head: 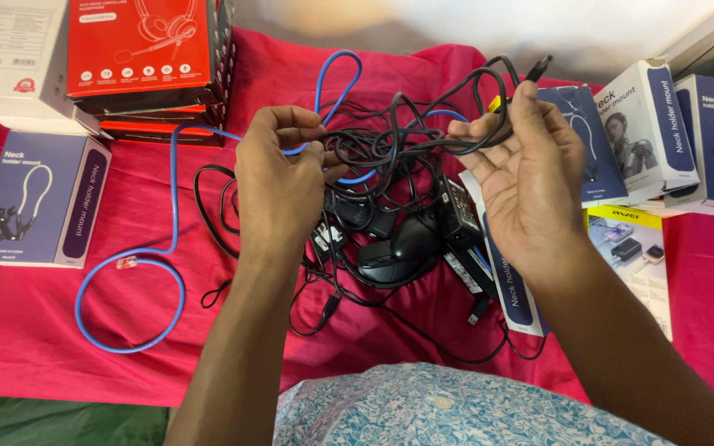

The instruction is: The person sorts through a pile of tangled cables and chargers on a bed, opens small product boxes, places coiled cables and a power adapter inside a box, and closes the lid. They then pick up and turn over a wired computer headset box and other accessory boxes.

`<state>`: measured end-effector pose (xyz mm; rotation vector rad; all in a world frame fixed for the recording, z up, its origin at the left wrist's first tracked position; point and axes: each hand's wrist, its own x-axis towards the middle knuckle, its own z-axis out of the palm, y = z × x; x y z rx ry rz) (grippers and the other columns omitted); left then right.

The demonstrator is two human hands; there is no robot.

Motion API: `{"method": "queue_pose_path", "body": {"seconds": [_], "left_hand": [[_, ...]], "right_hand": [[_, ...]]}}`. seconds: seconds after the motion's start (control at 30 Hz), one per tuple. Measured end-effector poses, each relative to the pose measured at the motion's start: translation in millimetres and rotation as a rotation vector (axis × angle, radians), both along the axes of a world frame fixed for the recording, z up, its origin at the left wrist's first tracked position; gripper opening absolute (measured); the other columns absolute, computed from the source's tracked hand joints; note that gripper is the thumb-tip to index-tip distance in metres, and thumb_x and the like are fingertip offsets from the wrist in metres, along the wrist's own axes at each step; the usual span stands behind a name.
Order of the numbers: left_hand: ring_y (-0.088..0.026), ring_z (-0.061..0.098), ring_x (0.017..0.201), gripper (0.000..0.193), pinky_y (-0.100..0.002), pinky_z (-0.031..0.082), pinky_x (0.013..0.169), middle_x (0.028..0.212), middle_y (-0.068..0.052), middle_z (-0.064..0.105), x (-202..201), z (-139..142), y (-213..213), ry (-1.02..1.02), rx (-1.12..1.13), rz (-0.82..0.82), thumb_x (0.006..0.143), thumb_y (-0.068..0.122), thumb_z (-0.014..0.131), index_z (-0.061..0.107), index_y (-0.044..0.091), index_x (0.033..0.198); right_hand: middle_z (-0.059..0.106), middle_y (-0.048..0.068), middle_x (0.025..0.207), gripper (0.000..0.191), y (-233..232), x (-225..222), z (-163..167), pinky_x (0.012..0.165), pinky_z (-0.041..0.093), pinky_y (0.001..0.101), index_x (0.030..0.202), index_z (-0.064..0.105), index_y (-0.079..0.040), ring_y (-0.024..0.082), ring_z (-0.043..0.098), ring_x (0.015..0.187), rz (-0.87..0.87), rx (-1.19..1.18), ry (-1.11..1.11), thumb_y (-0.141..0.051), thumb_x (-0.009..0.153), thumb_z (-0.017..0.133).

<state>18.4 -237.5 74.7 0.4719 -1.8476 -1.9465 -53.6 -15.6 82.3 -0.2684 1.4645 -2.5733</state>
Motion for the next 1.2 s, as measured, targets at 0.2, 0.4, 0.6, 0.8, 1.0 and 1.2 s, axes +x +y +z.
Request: {"method": "queue_pose_path", "body": {"seconds": [0.2, 0.4, 0.6, 0.8, 1.0, 1.2], "left_hand": [[-0.017, 0.071, 0.082, 0.016, -0.03, 0.059, 0.066, 0.107, -0.016, 0.064, -3.5, 1.0, -2.1, 0.252, 0.297, 0.031, 0.096, -0.015, 0.055, 0.055, -0.001, 0.104], [-0.015, 0.072, 0.088, 0.015, -0.031, 0.07, 0.081, 0.114, -0.015, 0.065, -0.1, 6.9, -10.8, 0.371, 0.234, 0.072, 0.099, -0.014, 0.057, 0.055, 0.001, 0.103], [-0.014, 0.073, 0.083, 0.014, -0.03, 0.067, 0.076, 0.113, -0.014, 0.066, 3.1, 4.1, -19.7, 0.386, 0.183, 0.187, 0.102, -0.012, 0.056, 0.055, 0.002, 0.105], [-0.012, 0.07, 0.079, 0.018, -0.023, 0.055, 0.061, 0.113, -0.013, 0.068, 7.3, -5.9, -37.2, 0.354, 0.156, 0.372, 0.1, -0.013, 0.057, 0.056, 0.005, 0.104], [-0.014, 0.069, 0.076, 0.022, -0.025, 0.052, 0.058, 0.111, -0.014, 0.07, 9.8, -15.1, -50.3, 0.427, 0.193, 0.387, 0.1, -0.016, 0.056, 0.053, 0.005, 0.101], [-0.011, 0.064, 0.068, 0.025, -0.022, 0.045, 0.052, 0.107, -0.012, 0.071, 15.5, -15.0, -58.0, 0.333, 0.212, 0.442, 0.095, -0.015, 0.056, 0.053, 0.009, 0.098]], "right_hand": [[0.069, 0.007, 0.094, 0.02, 2.3, 0.3, 6.4, 0.089, 0.063, 0.0505, 0.099, 0.059, -0.008, 0.025, 0.072, 0.09, 0.024, -0.026, -0.169, -0.025, 0.102, 0.068], [0.067, 0.008, 0.099, 0.039, -0.8, 2.2, 10.9, 0.075, 0.061, 0.0421, 0.128, 0.056, -0.008, 0.015, 0.065, 0.077, 0.019, 0.13, -0.074, 0.004, 0.093, 0.069], [0.073, 0.016, 0.105, 0.036, 9.8, -6.5, 9.3, 0.067, 0.062, 0.0408, 0.128, 0.053, -0.006, 0.013, 0.062, 0.07, -0.103, 0.293, -0.119, 0.001, 0.095, 0.066], [0.068, 0.018, 0.107, 0.027, 34.2, -20.0, -3.5, 0.071, 0.063, 0.0425, 0.121, 0.054, -0.004, 0.015, 0.063, 0.067, -0.181, 0.222, -0.232, 0.003, 0.097, 0.064], [0.068, 0.018, 0.109, 0.03, 53.8, -33.9, -17.7, 0.074, 0.064, 0.0434, 0.121, 0.053, -0.009, 0.018, 0.061, 0.067, -0.307, 0.13, -0.207, 0.007, 0.098, 0.062], [0.065, 0.02, 0.11, 0.032, 60.4, -36.8, -18.3, 0.077, 0.067, 0.0468, 0.123, 0.048, -0.01, 0.02, 0.064, 0.07, -0.436, 0.051, -0.196, 0.008, 0.098, 0.059]]}}
